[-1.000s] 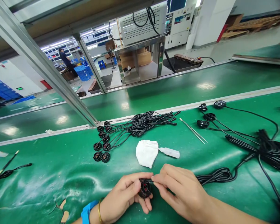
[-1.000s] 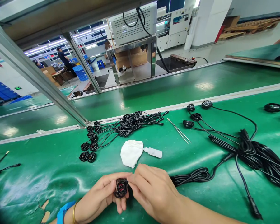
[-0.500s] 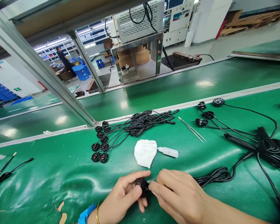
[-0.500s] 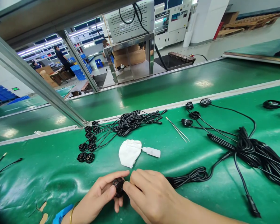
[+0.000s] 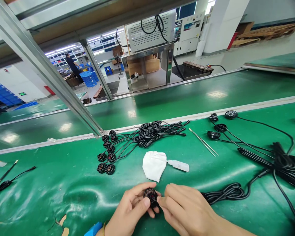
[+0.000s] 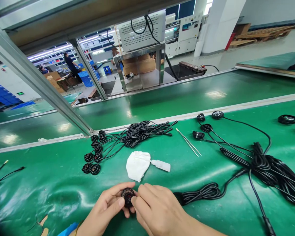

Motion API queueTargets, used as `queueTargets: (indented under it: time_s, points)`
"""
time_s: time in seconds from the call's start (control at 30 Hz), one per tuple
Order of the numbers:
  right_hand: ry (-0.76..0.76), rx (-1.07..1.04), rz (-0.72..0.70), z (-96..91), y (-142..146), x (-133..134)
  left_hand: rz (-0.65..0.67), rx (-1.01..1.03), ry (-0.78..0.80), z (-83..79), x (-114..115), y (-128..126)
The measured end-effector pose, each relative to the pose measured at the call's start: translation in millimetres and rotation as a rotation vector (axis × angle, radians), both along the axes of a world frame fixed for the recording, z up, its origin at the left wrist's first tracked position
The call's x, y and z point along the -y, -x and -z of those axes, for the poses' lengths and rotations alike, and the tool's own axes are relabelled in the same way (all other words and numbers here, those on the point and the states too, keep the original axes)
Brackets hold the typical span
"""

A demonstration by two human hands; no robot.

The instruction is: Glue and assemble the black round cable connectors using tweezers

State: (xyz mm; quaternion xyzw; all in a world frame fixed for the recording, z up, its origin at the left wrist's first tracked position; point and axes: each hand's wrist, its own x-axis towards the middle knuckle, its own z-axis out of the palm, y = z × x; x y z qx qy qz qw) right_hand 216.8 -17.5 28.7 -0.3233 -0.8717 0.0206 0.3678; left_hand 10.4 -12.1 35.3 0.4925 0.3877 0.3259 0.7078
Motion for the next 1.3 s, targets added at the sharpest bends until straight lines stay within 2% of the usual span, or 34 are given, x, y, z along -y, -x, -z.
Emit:
queueTargets:
  time_s: [0.2,0.37,0.53,0.8,1.03,1.3]
  points:
    - [-0.027,0.01,0.045,9.7,9,3,-0.07,-0.073,0.037,-5.8,1,-5]
    - [-0.028,0.001,0.07,15.3,13,5,-0.11,-0.114,0.104,-0.2,1,-7]
    - [-0.036,-0.007,0.1,18.7,15,7,-0.107,-0.102,0.035,6.2,4,-7]
    - [0.043,-0.088,0.115,16.8,15,8,-0.142,-0.097,-0.021,1.6,2,-3]
    - [-0.027,-0.087,0.159,17.3,16,6,-0.206,-0.133,0.0,9.0,6,-6]
    - [-0.03,-0.043,0.272,21.4,20,8,-0.107,-0.254,-0.131,22.4,14,-1]
